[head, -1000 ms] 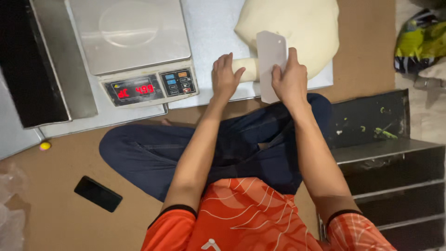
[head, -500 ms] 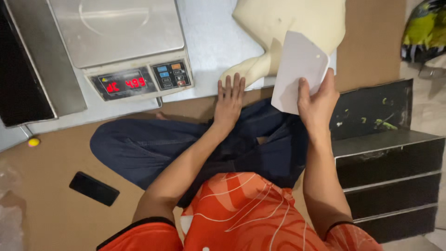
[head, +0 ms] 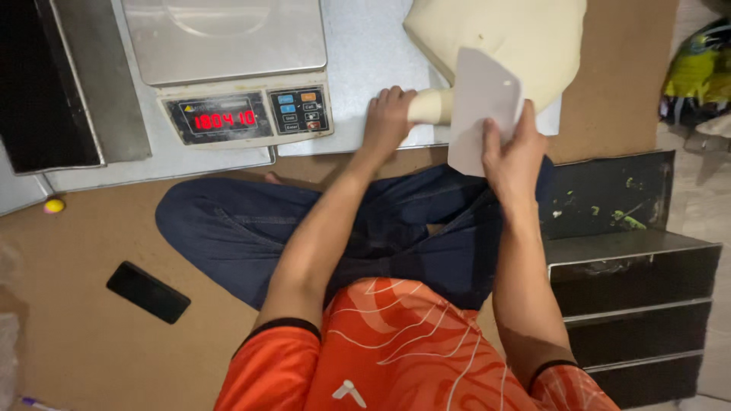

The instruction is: The person portions large pieces of dough using a scraper, weighs them on a digital scale, and places the measured portions into a rectangular metal loaf pan.

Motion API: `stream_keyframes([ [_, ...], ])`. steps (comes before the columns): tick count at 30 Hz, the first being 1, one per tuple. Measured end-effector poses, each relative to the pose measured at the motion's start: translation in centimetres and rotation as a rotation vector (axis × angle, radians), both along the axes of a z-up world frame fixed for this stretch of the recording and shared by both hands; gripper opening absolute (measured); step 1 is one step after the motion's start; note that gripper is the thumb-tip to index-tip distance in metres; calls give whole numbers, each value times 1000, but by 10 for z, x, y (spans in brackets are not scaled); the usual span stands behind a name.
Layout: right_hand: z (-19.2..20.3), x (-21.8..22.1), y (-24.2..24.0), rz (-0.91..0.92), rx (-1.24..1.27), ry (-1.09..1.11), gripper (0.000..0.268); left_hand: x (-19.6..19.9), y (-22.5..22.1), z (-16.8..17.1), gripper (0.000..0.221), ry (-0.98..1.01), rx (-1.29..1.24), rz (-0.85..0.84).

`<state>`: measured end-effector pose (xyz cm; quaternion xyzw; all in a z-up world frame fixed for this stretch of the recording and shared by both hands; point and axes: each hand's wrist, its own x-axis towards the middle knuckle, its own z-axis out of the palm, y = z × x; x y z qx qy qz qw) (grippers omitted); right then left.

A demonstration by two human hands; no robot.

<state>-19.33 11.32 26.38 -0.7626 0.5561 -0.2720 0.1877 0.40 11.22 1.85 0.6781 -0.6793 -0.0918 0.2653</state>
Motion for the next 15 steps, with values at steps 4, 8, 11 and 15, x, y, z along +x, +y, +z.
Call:
stream_keyframes([
  [4,7,5,-10,-19,29,28,25,50,-44,48,62,732,434,-22],
  [8,-10,16,-25,50,194,120,24,59,-45,83,74,210,582,-43],
  [11,-26,24,-33,60,199,140,24,47,-50,67,87,115,479,-71],
  [15,-43,37,-33,35,208,136,27,36,-46,39,44,127,315,-197],
])
